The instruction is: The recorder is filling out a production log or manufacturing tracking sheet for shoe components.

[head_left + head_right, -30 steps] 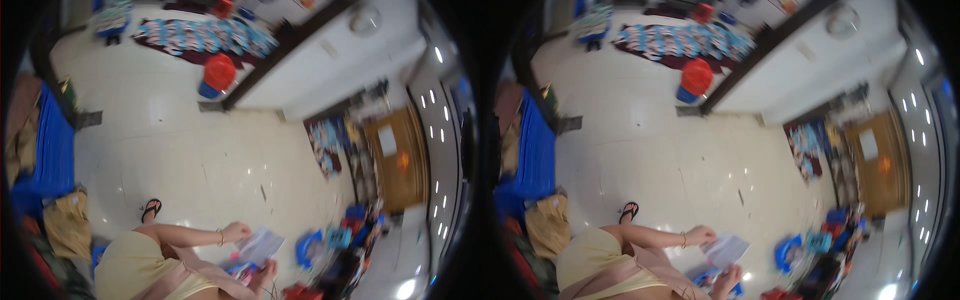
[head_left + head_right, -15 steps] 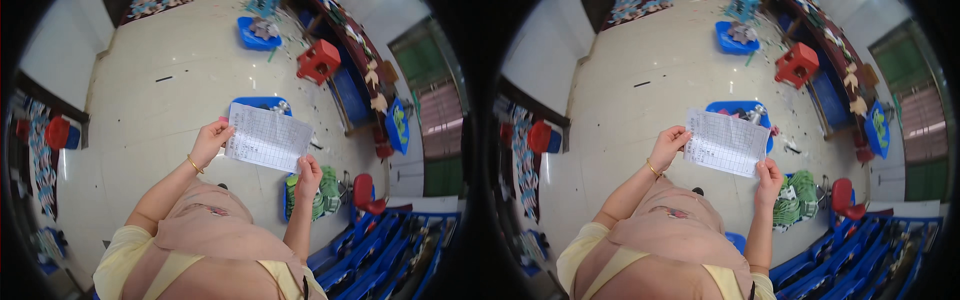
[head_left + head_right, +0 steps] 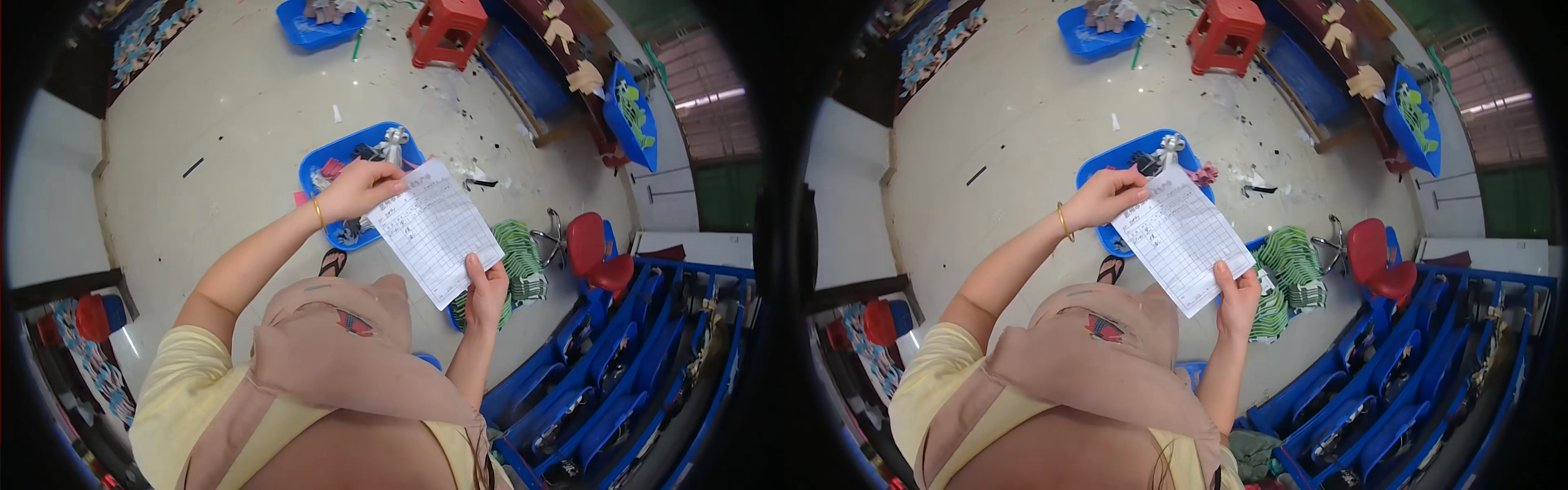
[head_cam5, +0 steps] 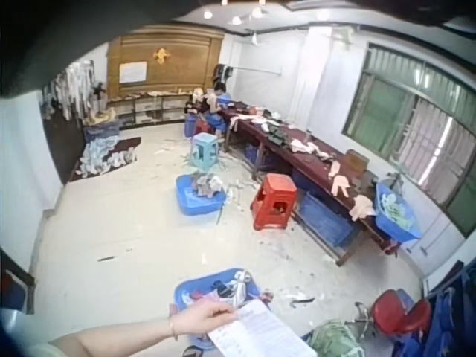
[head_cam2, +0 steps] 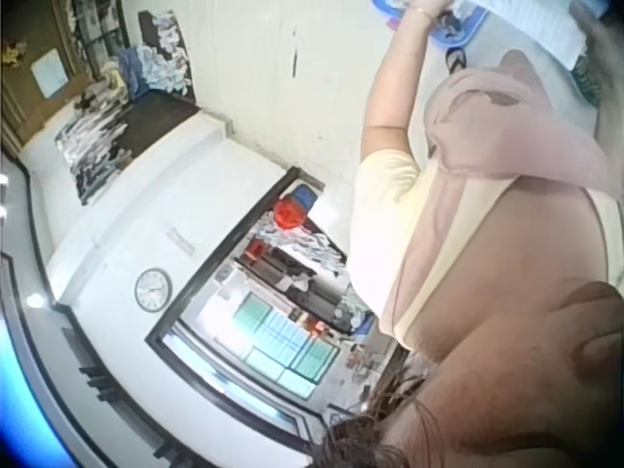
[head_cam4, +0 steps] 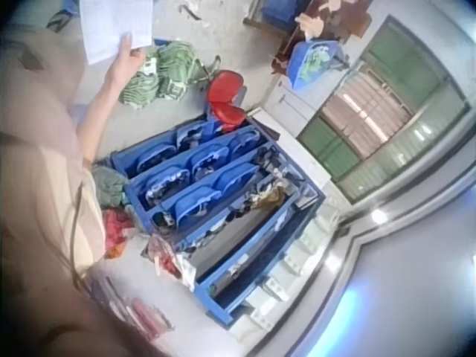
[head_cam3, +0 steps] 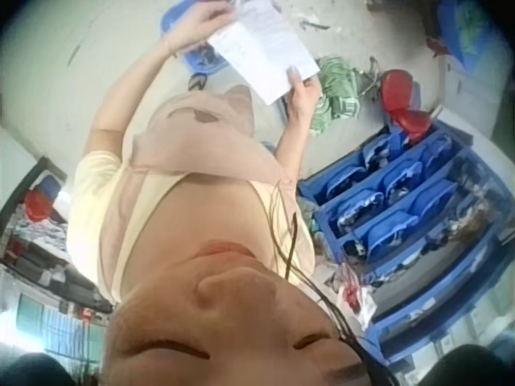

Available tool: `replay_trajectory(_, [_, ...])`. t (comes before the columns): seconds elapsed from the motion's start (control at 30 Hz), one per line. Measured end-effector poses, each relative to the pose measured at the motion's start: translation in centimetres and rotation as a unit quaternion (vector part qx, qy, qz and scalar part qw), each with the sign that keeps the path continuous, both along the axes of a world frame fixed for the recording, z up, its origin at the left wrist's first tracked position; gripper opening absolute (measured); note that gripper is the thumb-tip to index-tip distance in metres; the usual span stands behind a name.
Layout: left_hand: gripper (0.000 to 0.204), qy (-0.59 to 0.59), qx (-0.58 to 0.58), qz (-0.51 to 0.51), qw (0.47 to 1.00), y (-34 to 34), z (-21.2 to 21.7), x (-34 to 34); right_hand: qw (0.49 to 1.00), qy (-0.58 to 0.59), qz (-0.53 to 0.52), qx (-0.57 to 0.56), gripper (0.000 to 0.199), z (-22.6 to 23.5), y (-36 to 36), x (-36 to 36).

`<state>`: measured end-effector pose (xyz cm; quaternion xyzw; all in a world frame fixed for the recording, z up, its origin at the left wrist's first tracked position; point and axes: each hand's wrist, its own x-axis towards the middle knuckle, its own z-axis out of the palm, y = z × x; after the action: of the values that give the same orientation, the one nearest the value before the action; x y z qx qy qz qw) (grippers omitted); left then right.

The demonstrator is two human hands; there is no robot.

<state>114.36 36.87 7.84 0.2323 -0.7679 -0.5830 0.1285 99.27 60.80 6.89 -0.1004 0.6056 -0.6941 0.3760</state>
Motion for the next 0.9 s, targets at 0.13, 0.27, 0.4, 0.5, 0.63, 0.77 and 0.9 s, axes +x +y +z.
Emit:
replay_trajectory(0.13, [0.023,0.011,0.04,-0.038,0.998,-2.6,-1.4,-9.6,0.998,0.004,-0.069,0.009,0.024,-0.4,-1.7,-6.2])
replay_trajectory(0.27, [0.024,0.028,0.075,-0.023,0.997,-4.5,-5.4,-19.2,0.996,-0.012,-0.082,0.023,0.022,-3.2,-3.4,-14.9])
replay_trajectory(0.4, [0.024,0.005,0.047,0.016,0.999,-5.9,-6.7,-29.2,0.998,-0.027,-0.063,0.016,0.016,-5.7,-4.9,-26.5])
replay_trajectory(0.5, [0.025,0.023,0.095,0.041,0.994,-6.9,-6.0,-36.5,0.997,-0.039,-0.054,0.045,0.014,-4.4,-5.7,-34.9])
replay_trajectory(0.63, [0.025,-0.008,0.056,0.026,0.998,-8.1,-3.0,-45.2,0.997,-0.037,-0.036,0.06,0.012,-2.3,-5.9,-42.9])
replay_trajectory(0.77, [0.025,-0.008,0.024,-0.013,1.0,-10.3,-2.1,-51.4,0.996,-0.038,-0.003,0.076,0.015,-2.1,-6.9,-48.7])
replay_trajectory(0.9, [0.023,-0.018,0.01,-0.013,1.0,-13.0,-2.1,-56.1,0.994,0.026,0.055,0.089,0.018,-3.0,-8.9,-54.4])
